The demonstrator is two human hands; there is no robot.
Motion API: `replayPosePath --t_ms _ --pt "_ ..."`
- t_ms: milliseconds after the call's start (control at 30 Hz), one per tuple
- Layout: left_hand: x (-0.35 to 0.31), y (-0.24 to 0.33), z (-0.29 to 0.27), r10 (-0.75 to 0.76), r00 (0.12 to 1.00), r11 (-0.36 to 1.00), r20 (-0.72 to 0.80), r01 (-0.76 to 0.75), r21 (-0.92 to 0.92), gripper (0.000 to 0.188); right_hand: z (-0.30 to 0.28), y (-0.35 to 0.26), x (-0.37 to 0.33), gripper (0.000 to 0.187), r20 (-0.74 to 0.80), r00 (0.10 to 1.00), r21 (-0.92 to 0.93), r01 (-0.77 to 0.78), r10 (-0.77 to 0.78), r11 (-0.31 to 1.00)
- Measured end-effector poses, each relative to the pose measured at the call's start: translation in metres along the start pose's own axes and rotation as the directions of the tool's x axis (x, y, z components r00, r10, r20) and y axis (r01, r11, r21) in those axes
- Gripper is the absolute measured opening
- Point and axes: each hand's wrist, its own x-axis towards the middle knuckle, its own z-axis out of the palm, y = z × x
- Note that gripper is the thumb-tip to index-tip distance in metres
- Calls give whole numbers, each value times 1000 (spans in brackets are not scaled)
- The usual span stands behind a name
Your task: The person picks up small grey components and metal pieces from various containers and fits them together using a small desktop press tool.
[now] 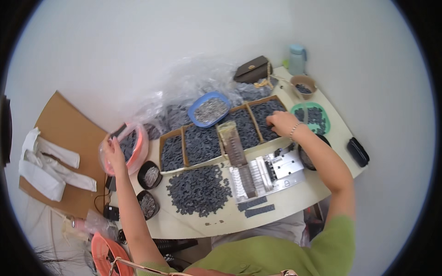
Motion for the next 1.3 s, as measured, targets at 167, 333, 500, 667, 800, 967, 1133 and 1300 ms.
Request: replayPosePath --t_ms 167,333,500,667,800,967,1133,1300 --pt "-1 104 3 -139 857 893 496 325 -311 32 5 13 -5 21 -11 1000 -45 -5 4 999" --pt "-33 260 -23 553 477 332 683 626 -706 43 8 26 -8 15 -57 998 -11 -23 23 1000" --pt "-49 323 -62 561 662 -226 497 700 -677 20 -7 12 -7 11 -220 975 87 -13 32 996" --pt "-54 318 -55 618 694 -326 370 654 -682 4 -4 34 -23 10 -299 952 145 -21 64 989" --pt "-54 336 -96 371 818 -195 440 532 -824 8 10 27 3 11 -323 946 153 76 -23 985" --pt "-45 307 -106 671 592 -40 447 631 -775 12 20 11 24 12 -244 969 -63 31 -45 998" --pt "-27 249 -100 715 182 520 675 507 -687 19 20 18 24 16 -260 965 -74 23 -41 997" --pt "-51 104 1 40 517 992 855 85 -97 24 -4 1 -10 15 -462 886 85 93 -43 992"
